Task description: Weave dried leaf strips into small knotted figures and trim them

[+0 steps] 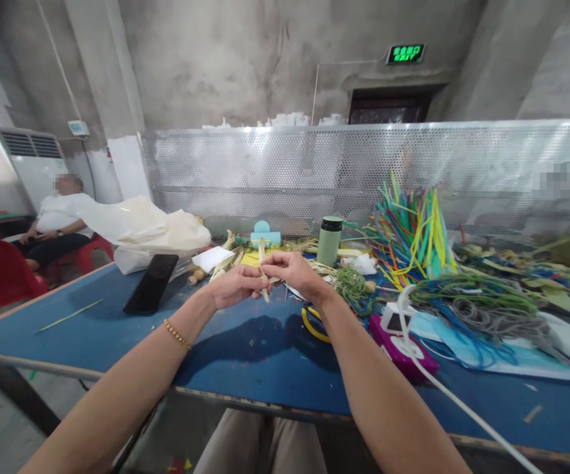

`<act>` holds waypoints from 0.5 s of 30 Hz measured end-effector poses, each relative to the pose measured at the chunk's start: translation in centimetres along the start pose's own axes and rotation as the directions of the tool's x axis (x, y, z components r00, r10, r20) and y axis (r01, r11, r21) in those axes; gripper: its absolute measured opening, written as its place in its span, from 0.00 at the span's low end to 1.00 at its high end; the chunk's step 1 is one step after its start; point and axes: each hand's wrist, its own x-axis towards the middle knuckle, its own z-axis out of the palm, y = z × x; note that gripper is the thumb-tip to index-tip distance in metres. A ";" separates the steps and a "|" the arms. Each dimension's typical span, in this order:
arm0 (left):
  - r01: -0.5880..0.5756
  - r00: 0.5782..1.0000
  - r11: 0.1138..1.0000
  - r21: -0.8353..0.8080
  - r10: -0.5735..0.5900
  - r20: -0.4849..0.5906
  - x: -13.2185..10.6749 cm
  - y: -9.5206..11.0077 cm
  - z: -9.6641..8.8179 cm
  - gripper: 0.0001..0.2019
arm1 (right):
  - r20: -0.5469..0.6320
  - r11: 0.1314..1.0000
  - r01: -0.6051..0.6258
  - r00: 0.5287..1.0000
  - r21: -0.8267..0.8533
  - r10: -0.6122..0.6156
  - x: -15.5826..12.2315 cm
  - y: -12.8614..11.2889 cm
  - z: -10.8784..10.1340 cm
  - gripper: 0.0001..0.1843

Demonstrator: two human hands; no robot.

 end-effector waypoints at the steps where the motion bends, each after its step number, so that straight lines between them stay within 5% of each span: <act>1: 0.010 1.000 1.000 -0.004 -0.010 0.009 0.0 0.0 0.0 0.13 | 0.011 1.000 -0.003 1.000 0.013 0.003 -0.1 0.0 0.0 0.17; 7: -0.023 0.999 0.994 -0.108 0.019 -0.042 0.2 -0.2 -0.4 0.17 | -0.043 0.994 -0.028 0.999 0.101 0.032 0.4 0.7 0.0 0.17; 15: -0.073 0.993 0.996 -0.042 0.068 -0.098 0.3 -0.6 -0.4 0.16 | -0.098 0.992 0.016 0.995 0.123 -0.004 0.8 1.4 0.5 0.17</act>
